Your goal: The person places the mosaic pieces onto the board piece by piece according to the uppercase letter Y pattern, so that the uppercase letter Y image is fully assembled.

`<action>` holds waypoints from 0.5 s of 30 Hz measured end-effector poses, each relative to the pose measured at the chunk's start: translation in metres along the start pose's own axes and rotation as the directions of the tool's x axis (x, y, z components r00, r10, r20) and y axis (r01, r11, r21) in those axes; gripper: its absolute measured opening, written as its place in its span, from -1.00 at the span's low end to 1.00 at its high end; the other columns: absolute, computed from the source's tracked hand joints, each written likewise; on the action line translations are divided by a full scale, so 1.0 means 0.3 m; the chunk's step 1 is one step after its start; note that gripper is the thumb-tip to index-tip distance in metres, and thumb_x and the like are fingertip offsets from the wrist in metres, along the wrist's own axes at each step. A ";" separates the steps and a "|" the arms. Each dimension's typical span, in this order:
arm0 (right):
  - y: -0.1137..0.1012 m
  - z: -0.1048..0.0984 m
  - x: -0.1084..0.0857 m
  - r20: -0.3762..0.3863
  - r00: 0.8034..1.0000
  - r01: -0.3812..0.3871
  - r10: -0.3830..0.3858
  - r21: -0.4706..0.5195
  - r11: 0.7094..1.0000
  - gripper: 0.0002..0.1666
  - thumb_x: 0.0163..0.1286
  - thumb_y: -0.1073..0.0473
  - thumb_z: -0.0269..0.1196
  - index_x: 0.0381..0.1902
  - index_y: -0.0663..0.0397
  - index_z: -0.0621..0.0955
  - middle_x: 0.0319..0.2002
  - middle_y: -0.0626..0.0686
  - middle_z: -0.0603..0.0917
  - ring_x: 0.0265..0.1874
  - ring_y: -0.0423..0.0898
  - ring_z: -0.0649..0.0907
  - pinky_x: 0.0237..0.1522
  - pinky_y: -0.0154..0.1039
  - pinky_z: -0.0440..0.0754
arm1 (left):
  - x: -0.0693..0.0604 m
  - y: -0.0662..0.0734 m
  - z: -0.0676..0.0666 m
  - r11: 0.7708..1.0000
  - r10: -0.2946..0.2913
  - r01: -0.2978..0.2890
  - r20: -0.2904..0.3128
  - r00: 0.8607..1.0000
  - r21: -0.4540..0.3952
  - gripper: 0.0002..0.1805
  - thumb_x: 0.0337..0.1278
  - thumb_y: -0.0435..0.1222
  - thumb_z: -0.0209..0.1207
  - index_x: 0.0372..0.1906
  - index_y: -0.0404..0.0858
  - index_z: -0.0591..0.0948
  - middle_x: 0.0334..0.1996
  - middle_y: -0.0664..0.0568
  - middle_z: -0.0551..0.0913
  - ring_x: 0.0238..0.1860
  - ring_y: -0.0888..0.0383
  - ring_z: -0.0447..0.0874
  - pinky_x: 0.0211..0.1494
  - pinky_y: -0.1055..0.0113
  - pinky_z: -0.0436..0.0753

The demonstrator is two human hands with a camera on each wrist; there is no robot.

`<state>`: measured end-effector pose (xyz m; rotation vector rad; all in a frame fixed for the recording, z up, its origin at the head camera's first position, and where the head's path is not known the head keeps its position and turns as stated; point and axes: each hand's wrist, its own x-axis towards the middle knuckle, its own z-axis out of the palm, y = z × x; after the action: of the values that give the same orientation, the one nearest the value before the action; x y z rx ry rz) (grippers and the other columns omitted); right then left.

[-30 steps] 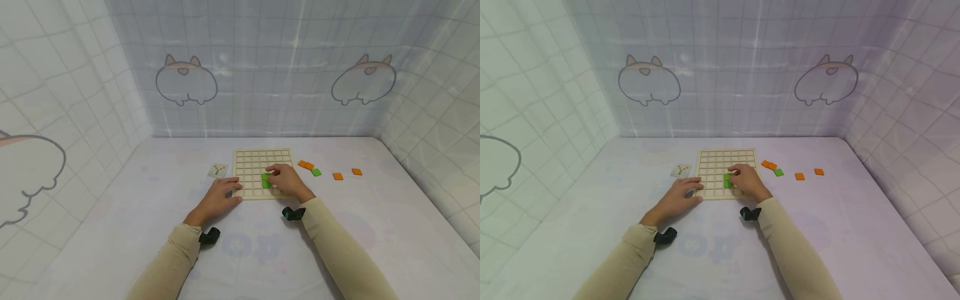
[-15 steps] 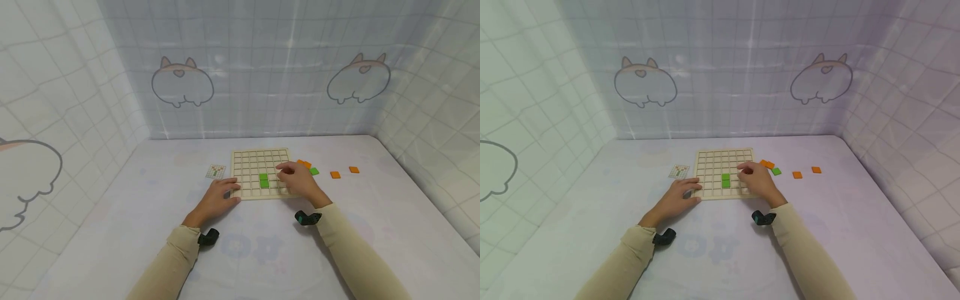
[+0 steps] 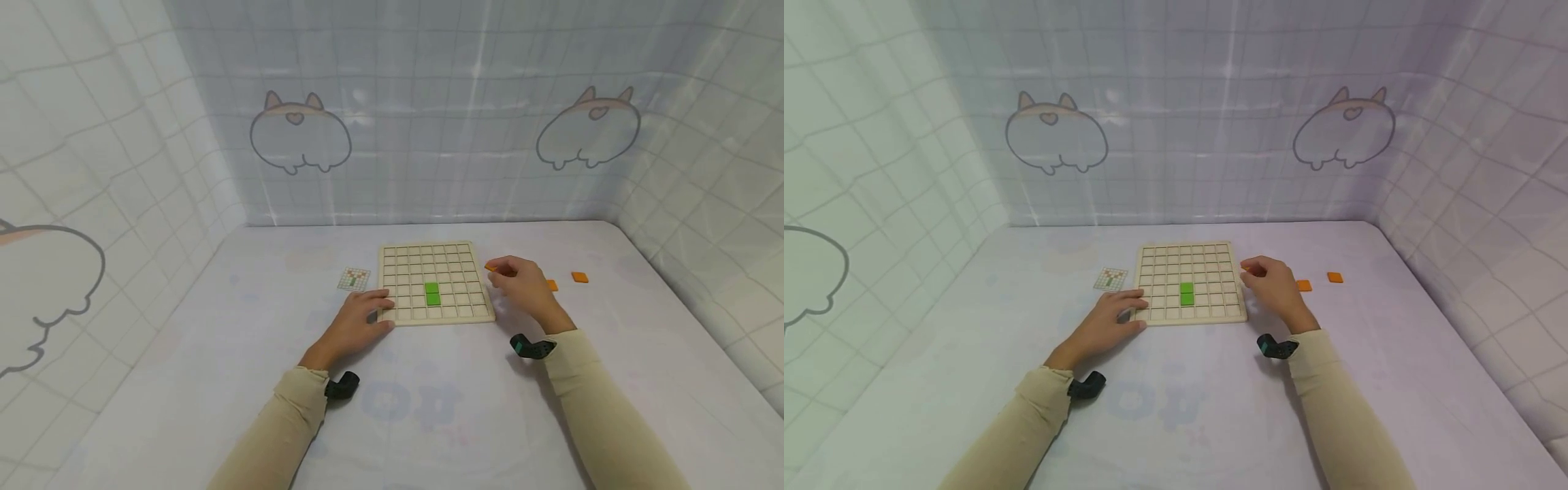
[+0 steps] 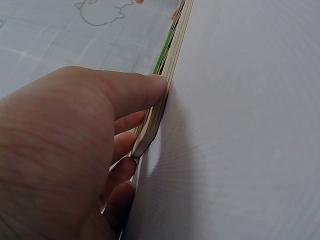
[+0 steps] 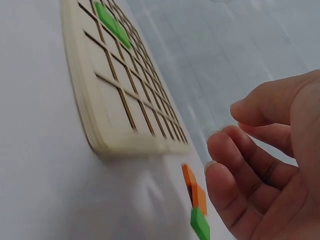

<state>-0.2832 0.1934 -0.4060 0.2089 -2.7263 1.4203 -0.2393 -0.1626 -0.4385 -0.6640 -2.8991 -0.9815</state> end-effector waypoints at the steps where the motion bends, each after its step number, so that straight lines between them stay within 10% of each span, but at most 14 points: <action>1: 0.009 -0.010 0.002 -0.006 1.000 -0.010 0.010 0.016 1.000 -0.57 0.44 0.13 0.23 0.21 0.18 0.61 -0.10 0.16 0.66 -0.17 0.08 0.67 -0.25 -0.21 0.65 | 0.001 0.000 0.000 1.000 0.001 -0.001 0.000 1.000 0.002 -0.55 0.30 -0.13 0.28 0.25 -0.14 0.62 0.45 0.05 0.37 0.41 -0.10 0.23 0.36 -0.07 0.30; 15: 0.105 -0.053 0.007 -0.098 0.979 -0.178 0.177 0.005 0.984 -0.57 0.51 0.10 0.16 0.24 0.15 0.56 0.04 0.19 0.59 -0.15 0.07 0.60 -0.14 -0.24 0.61 | 0.002 -0.005 0.006 1.000 -0.004 0.004 -0.006 1.000 0.013 -0.56 0.28 -0.12 0.29 0.23 -0.13 0.64 0.44 0.06 0.39 0.40 -0.10 0.24 0.37 -0.06 0.30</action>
<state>-0.2900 0.2239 -0.4222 -0.1051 -2.7248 1.4248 -0.2404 -0.1624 -0.4407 -0.6538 -2.9007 -0.9619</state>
